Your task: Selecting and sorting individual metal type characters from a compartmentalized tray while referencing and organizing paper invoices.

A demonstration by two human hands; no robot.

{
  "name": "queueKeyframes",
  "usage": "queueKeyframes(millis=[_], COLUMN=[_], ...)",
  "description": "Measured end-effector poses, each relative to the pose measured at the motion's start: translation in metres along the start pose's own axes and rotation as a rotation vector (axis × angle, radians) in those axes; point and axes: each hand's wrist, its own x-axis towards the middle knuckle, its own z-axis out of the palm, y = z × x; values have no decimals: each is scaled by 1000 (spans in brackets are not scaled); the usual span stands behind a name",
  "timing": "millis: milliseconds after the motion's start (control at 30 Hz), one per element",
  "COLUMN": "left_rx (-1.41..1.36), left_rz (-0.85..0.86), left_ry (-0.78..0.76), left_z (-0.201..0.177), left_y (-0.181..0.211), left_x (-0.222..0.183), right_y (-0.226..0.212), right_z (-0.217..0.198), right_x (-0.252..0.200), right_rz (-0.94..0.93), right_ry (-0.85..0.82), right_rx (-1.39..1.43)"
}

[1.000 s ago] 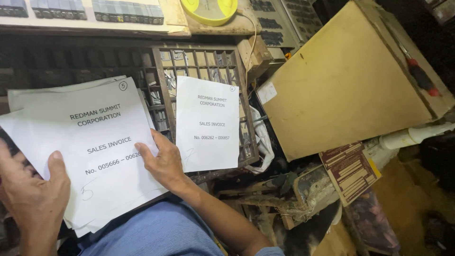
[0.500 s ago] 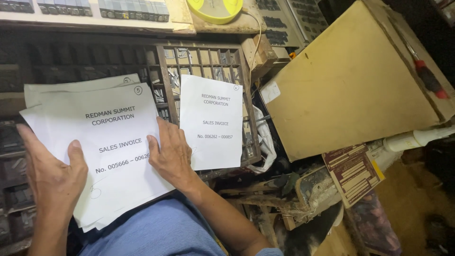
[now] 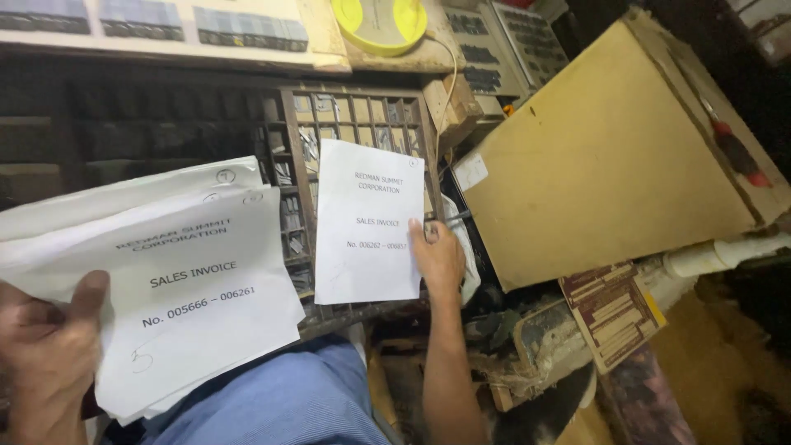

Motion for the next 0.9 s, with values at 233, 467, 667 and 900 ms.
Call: queueKeyframes(millis=[233, 467, 667, 900], left_rx=[-330, -307, -203, -122], left_rz=[-108, -104, -157, -29], left_ry=[-101, -229, -342, -316], left_z=[29, 113, 207, 285], left_y=[-10, 28, 54, 50], left_x=[11, 10, 14, -7], right_y=[46, 74, 69, 58], right_z=[23, 39, 33, 30], right_x=[33, 56, 54, 49], right_rz=[35, 69, 71, -30], right_ry=[14, 46, 12, -86], right_rx=[104, 276, 516, 482])
